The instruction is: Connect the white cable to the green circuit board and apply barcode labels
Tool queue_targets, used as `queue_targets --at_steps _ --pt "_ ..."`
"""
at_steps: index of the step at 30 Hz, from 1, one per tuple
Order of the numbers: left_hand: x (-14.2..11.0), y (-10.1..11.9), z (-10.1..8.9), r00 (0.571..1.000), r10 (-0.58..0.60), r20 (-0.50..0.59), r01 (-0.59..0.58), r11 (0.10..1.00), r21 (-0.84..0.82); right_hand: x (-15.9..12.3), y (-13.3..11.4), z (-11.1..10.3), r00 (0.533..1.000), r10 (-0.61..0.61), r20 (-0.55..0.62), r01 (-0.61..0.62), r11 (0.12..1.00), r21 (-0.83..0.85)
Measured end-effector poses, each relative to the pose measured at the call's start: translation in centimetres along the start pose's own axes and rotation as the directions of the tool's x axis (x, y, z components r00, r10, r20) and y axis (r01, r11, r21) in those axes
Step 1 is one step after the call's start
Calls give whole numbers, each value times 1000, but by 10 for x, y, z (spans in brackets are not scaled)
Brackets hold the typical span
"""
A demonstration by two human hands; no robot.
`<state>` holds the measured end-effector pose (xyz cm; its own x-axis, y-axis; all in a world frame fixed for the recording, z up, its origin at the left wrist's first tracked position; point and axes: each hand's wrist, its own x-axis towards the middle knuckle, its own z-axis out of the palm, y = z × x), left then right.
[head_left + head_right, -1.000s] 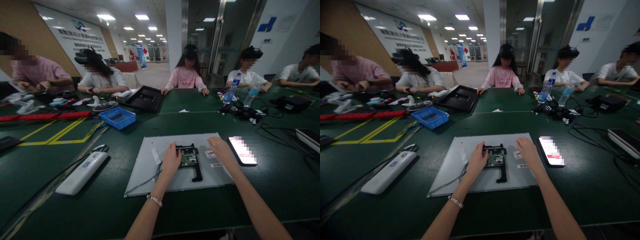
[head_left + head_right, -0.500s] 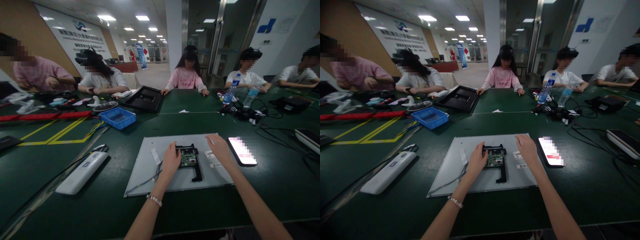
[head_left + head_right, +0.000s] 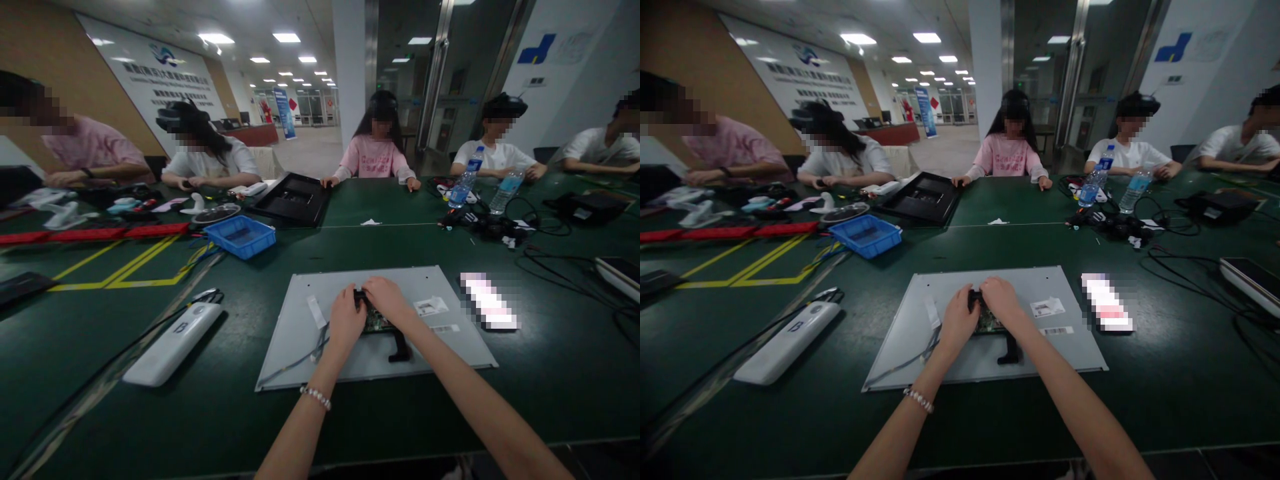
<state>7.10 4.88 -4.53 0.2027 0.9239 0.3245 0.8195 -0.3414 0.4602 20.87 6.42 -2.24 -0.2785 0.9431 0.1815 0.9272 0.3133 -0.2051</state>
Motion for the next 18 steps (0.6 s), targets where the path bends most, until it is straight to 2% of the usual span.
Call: queue_targets --at_steps 5,18 --pt "-1 0 0 1000 -6 3 6 1000 14 0 -5 4 1000 18 20 -18 1000 -24" --pt "0 1 0 1000 -4 2 4 1000 18 -2 -16 -3 998 37 52 -33 996 -78"
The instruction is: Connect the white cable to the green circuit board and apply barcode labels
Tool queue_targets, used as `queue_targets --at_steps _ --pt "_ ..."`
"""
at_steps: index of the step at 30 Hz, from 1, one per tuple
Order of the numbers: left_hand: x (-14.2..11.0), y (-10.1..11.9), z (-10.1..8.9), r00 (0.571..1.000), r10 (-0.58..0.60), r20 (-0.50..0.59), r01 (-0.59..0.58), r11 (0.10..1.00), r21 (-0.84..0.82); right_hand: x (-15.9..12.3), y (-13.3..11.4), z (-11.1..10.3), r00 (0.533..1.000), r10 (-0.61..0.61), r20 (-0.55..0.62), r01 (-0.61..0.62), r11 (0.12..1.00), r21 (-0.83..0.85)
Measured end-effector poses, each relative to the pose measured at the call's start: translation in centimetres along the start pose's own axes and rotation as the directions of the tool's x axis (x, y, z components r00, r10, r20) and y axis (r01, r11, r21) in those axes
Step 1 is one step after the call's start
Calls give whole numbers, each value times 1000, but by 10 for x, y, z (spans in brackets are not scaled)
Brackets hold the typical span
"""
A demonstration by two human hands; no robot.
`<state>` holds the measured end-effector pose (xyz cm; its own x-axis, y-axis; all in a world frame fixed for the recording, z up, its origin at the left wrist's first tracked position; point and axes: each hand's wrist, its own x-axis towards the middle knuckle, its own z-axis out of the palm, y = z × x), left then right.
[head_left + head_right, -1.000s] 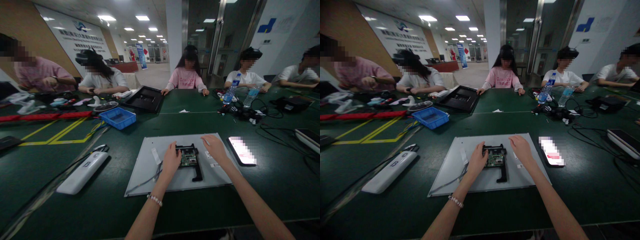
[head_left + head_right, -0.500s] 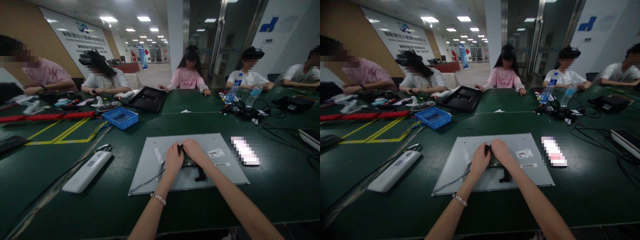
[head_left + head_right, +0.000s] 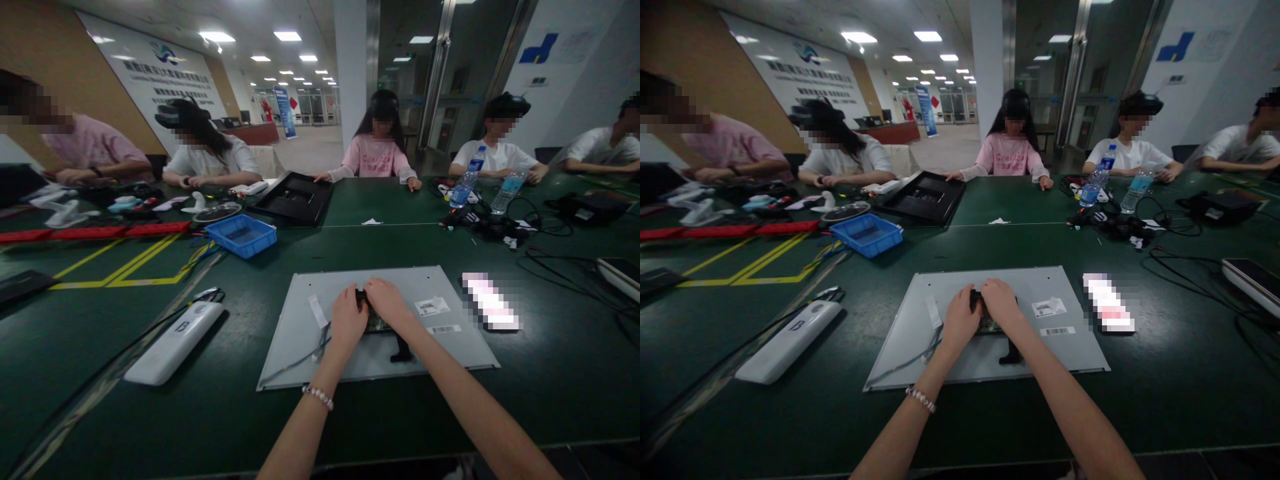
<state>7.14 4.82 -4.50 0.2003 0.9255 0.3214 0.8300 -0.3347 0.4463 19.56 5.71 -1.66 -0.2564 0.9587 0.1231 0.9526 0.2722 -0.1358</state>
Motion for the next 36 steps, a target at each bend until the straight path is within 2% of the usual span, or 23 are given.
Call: queue_targets --at_steps 11,18,23,29,33,36 --pt "-1 0 1 1000 -3 -1 3 1000 2 -2 -2 2 999 37 -13 -37 999 16" --pt "0 -1 2 1000 5 -7 -5 1000 0 -5 2 -2 999 47 14 -48 991 128" --pt "-1 1 1 1000 -5 -3 5 1000 3 -6 2 -3 998 54 36 -58 989 136" --pt "-1 0 2 1000 12 -16 -12 1000 -15 -6 4 -4 1000 26 12 -28 982 185" --pt "-2 0 1 1000 18 -13 -19 1000 -18 -9 12 -8 999 19 -47 -7 970 243" --pt "-2 0 0 1000 9 -8 -9 1000 -9 -17 31 -14 995 47 -84 -21 957 291"
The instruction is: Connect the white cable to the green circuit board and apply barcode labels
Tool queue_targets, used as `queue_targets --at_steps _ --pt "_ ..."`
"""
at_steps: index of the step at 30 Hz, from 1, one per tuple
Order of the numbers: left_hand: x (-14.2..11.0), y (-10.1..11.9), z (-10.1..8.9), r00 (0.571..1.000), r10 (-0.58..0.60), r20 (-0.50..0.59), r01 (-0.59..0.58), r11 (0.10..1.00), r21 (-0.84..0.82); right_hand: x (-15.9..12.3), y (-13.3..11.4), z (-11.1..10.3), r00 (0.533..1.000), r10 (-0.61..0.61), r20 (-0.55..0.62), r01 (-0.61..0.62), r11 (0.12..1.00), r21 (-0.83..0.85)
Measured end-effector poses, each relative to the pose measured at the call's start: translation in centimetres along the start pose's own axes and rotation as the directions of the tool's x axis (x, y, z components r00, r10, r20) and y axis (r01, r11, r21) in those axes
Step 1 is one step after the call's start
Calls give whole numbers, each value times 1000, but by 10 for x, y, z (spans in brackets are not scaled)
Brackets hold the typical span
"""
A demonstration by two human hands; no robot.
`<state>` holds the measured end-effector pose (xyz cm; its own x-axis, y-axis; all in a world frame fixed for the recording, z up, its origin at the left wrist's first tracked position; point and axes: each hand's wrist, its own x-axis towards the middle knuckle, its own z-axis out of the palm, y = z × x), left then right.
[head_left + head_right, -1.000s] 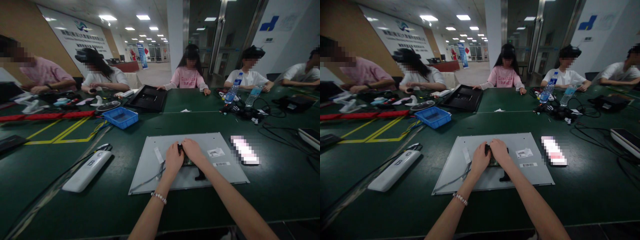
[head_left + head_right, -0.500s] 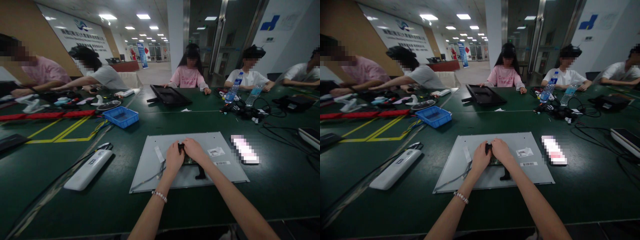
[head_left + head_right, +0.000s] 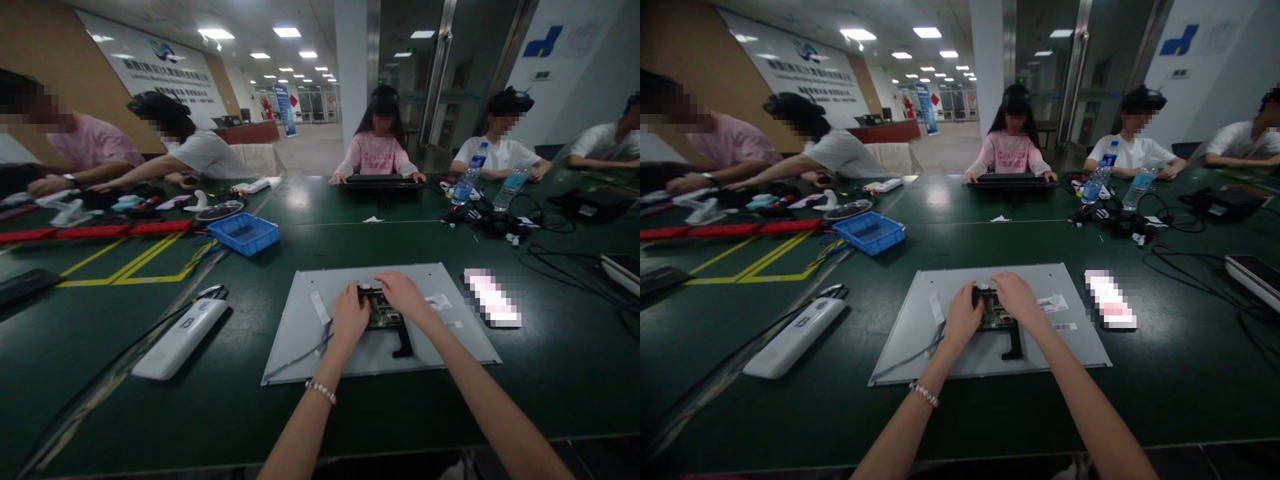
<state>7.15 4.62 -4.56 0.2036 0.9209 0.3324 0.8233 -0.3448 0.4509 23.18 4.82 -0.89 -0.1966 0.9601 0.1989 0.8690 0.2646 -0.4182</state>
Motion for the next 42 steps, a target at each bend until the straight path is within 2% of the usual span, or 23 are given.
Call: queue_targets --at_steps 4,8,12,19,23,26,29,31,34,37,42 --pt "0 0 0 1000 -8 1 8 1000 -3 -19 46 -21 993 117 6 -117 993 20" --pt "0 -1 0 1000 0 -2 0 1000 -11 -48 92 -32 964 264 41 -264 964 -2" --pt "1 0 -1 1000 -7 3 7 1000 -7 -68 109 -29 927 373 -22 -370 925 84" --pt "2 1 -1 1000 -7 7 7 1000 -10 -76 110 -20 883 465 -62 -444 870 214" --pt "2 4 -5 1000 12 -25 -13 999 -41 -78 111 -19 869 485 -95 -430 838 337" --pt "2 10 -12 994 66 -83 -73 994 -82 -77 104 -14 870 491 -46 -396 751 528" --pt "-1 17 -17 984 164 -73 -171 979 -110 -73 90 -5 906 421 45 -329 633 700" --pt "-3 22 -19 968 249 -26 -250 961 -115 -72 81 1 922 376 92 -311 576 756" --pt "-8 29 -19 927 369 71 -361 927 -103 -71 74 7 920 365 145 -338 547 766" --pt "-11 34 -19 882 446 151 -436 895 -97 -72 72 8 917 361 171 -358 551 754" --pt "-12 39 -23 827 516 224 -506 856 -107 -71 66 9 929 330 171 -346 599 722"
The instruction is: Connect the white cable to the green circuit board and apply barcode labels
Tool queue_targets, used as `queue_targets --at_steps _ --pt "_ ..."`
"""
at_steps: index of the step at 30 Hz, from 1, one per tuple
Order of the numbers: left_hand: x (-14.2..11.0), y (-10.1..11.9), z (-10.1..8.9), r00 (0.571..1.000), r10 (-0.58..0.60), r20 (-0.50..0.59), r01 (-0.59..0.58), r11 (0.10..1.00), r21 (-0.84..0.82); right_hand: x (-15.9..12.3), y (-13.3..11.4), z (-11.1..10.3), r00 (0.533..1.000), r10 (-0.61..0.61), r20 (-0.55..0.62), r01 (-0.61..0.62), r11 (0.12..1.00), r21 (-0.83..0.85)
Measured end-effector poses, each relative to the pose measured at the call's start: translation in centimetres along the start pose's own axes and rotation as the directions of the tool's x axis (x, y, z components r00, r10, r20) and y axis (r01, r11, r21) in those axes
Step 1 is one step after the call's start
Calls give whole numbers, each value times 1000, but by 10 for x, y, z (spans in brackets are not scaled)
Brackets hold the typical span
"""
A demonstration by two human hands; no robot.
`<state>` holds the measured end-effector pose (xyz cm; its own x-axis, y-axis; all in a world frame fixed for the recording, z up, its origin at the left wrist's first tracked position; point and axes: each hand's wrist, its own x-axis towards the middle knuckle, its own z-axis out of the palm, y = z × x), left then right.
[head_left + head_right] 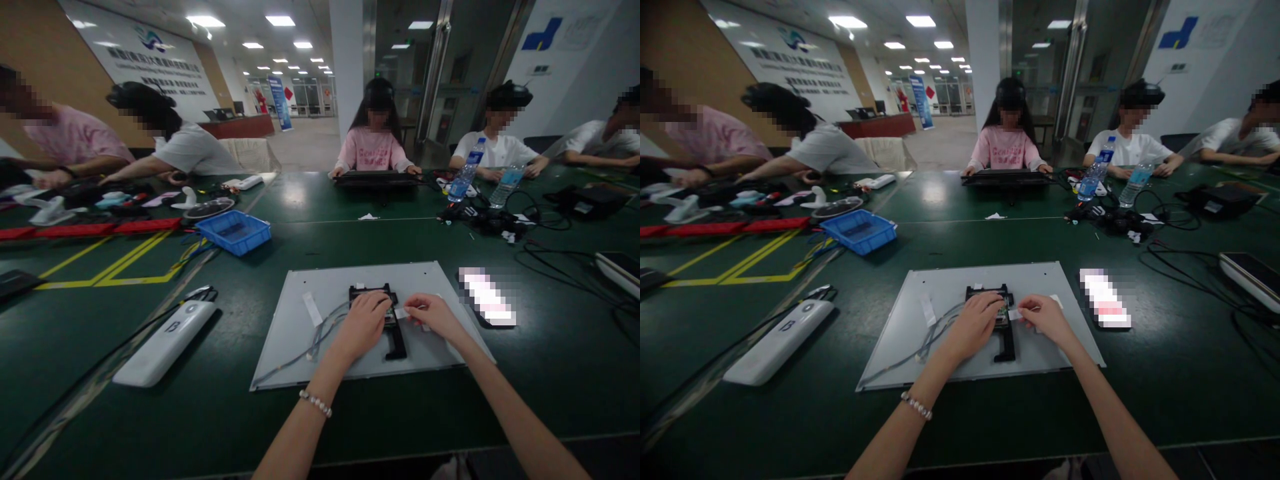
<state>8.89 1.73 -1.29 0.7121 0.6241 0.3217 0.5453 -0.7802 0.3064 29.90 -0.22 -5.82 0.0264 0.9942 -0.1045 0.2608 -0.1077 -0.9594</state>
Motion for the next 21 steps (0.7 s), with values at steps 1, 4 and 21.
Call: queue_targets --at_steps 1,4,21 --pt "0 1 -1 1000 16 18 -16 1000 4 0 0 1 1000 -11 3 11 1000 -9" --pt "-1 5 -5 996 57 73 -59 998 18 -1 0 5 999 -38 -2 38 999 -28" --pt "-2 3 -1 987 130 97 -139 986 89 -6 -11 10 983 -180 -32 167 957 -236"
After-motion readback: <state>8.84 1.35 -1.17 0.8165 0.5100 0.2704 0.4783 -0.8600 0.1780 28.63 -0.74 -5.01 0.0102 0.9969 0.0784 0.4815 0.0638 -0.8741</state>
